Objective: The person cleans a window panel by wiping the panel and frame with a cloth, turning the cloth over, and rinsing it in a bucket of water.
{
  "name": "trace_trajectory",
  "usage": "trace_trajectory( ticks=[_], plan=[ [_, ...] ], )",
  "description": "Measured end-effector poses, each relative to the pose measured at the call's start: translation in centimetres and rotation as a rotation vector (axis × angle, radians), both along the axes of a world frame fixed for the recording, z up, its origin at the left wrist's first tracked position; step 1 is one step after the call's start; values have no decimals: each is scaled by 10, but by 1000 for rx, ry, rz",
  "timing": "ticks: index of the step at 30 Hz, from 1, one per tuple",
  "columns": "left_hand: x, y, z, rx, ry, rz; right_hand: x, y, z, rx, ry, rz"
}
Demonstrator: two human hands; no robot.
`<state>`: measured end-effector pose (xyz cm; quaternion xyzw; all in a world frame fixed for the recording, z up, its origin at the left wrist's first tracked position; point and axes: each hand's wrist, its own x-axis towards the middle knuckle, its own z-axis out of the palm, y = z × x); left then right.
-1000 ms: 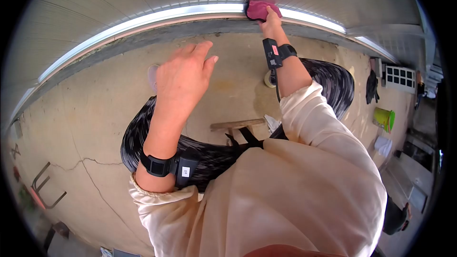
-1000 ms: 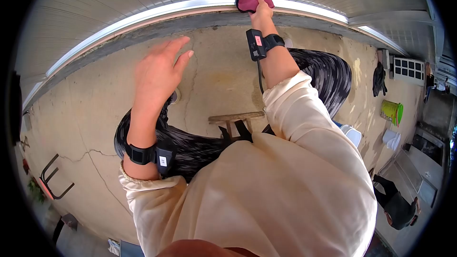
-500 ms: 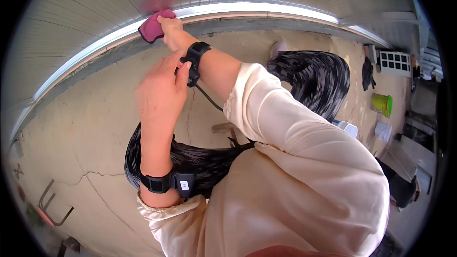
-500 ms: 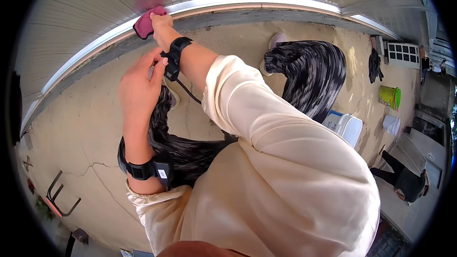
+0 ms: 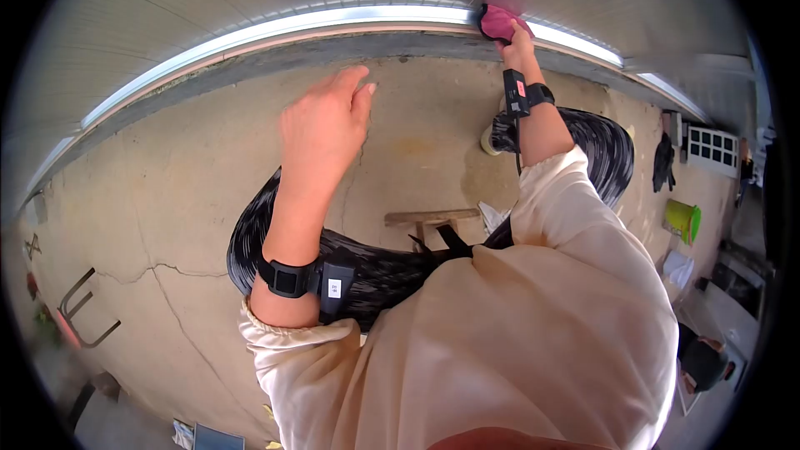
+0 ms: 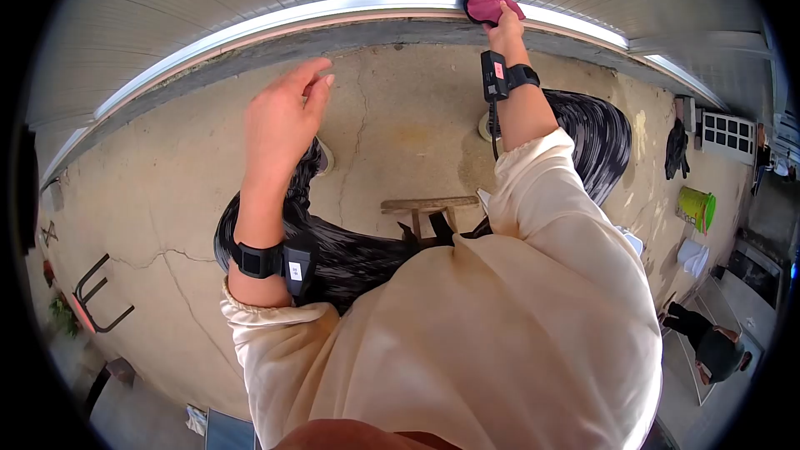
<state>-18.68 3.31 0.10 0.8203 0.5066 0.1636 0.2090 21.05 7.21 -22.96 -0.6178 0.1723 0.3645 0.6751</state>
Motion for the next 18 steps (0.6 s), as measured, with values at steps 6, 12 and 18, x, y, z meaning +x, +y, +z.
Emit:
trace_trajectory(
  ticks=[6, 12, 18],
  plan=[
    [-4, 7, 22, -2, -36, 102, 16, -19, 32, -29, -86, -100],
    [8, 21, 17, 46, -21, 112, -150, 44, 3, -138, -417, 391],
    [24, 22, 14, -62, 102, 150, -156, 37, 36, -184, -361, 388]
  ],
)
